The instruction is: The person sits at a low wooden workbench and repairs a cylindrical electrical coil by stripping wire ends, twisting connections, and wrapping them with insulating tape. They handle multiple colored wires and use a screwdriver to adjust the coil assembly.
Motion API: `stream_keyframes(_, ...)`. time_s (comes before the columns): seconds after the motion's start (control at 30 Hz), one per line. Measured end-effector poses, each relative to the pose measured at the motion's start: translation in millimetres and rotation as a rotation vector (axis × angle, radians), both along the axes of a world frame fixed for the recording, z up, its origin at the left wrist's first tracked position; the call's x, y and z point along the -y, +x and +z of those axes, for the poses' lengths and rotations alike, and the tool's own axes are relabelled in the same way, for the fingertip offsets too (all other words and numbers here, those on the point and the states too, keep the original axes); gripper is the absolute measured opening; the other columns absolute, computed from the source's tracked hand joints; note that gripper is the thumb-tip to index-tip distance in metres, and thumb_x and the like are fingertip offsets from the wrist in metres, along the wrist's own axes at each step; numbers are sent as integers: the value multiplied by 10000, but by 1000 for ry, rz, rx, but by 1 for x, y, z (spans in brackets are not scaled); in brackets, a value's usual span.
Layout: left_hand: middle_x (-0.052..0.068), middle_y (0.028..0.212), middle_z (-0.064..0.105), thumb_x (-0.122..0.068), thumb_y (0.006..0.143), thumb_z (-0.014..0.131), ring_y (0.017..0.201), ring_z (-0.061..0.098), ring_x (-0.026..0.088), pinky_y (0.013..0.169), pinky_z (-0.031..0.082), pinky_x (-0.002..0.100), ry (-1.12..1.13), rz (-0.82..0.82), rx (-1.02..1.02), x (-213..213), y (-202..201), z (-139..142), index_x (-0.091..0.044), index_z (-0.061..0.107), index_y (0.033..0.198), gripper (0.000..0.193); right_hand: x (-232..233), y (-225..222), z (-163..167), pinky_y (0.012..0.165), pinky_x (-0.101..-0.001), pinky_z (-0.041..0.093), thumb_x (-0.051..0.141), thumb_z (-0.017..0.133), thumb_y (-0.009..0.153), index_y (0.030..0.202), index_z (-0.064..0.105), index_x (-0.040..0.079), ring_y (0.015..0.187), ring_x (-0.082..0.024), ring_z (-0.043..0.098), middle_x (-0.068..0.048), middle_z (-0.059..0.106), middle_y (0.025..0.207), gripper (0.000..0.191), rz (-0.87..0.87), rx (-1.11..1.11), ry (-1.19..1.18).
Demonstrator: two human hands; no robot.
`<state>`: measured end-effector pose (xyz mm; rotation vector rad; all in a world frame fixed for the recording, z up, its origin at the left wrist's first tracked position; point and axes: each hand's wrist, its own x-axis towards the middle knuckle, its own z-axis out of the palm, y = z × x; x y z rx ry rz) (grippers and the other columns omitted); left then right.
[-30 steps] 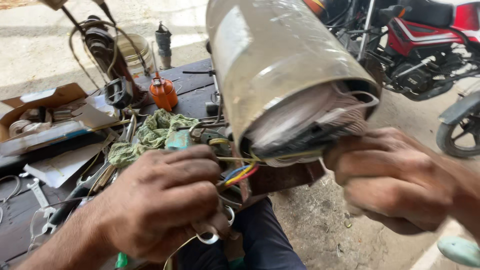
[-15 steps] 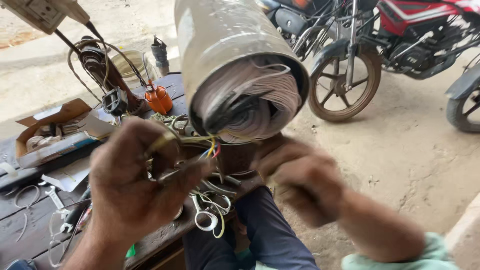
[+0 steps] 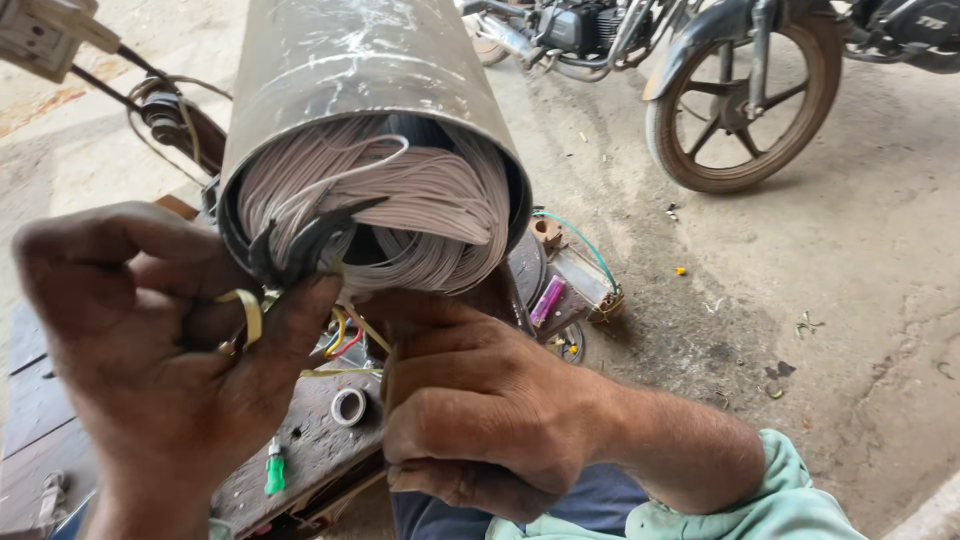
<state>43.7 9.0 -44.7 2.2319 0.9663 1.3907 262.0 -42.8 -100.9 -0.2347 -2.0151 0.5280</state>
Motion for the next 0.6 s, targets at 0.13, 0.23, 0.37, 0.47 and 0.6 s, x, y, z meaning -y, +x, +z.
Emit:
stream_keyframes(0.13, -35, 885, 460, -109, 936, 845, 575, 369, -17, 481, 297, 143, 108, 72, -10, -4, 3, -13, -36, 419, 1123, 471, 0, -3, -2, 951, -458, 524, 152, 589, 1077, 1069, 571, 75, 995, -309, 714, -100, 662, 997, 80, -10, -34, 17)
stream_keyframes(0.23, -26, 885, 512, -113, 959, 860, 586, 415, -23, 514, 333, 149, 10, 67, -3, -5, -5, -19, -48, 455, 1106, 436, 10, -3, 1, 1083, -540, 517, 149, 581, 1071, 1054, 562, 61, 1024, -309, 729, -110, 676, 1010, 92, -47, -77, 34)
stream_keyframes(0.37, 0, 904, 528, -96, 973, 813, 712, 462, 22, 604, 381, 184, -137, -199, 198, 6, -15, -23, -25, 491, 1112, 358, 28, 1, 5, 1049, -499, 584, 174, 587, 1066, 1038, 582, 51, 1089, -351, 733, -155, 708, 1068, 126, -216, -173, 16)
stream_keyframes(0.47, 46, 932, 589, -59, 960, 632, 780, 528, 109, 715, 452, 272, -162, -362, 229, 27, -24, -17, -25, 552, 1145, 204, 35, 8, 4, 1039, -472, 594, 205, 592, 1058, 1026, 607, 48, 1139, -343, 702, -190, 688, 1140, 161, -313, -242, 12)
stream_keyframes(0.6, 73, 887, 634, 11, 886, 615, 742, 638, 214, 649, 529, 372, 142, -282, -277, 39, -20, -13, -58, 605, 1170, 292, 36, 6, -10, 1023, -410, 599, 215, 649, 1058, 1031, 674, 42, 1150, -264, 676, -183, 652, 1207, 177, -325, -316, -5)
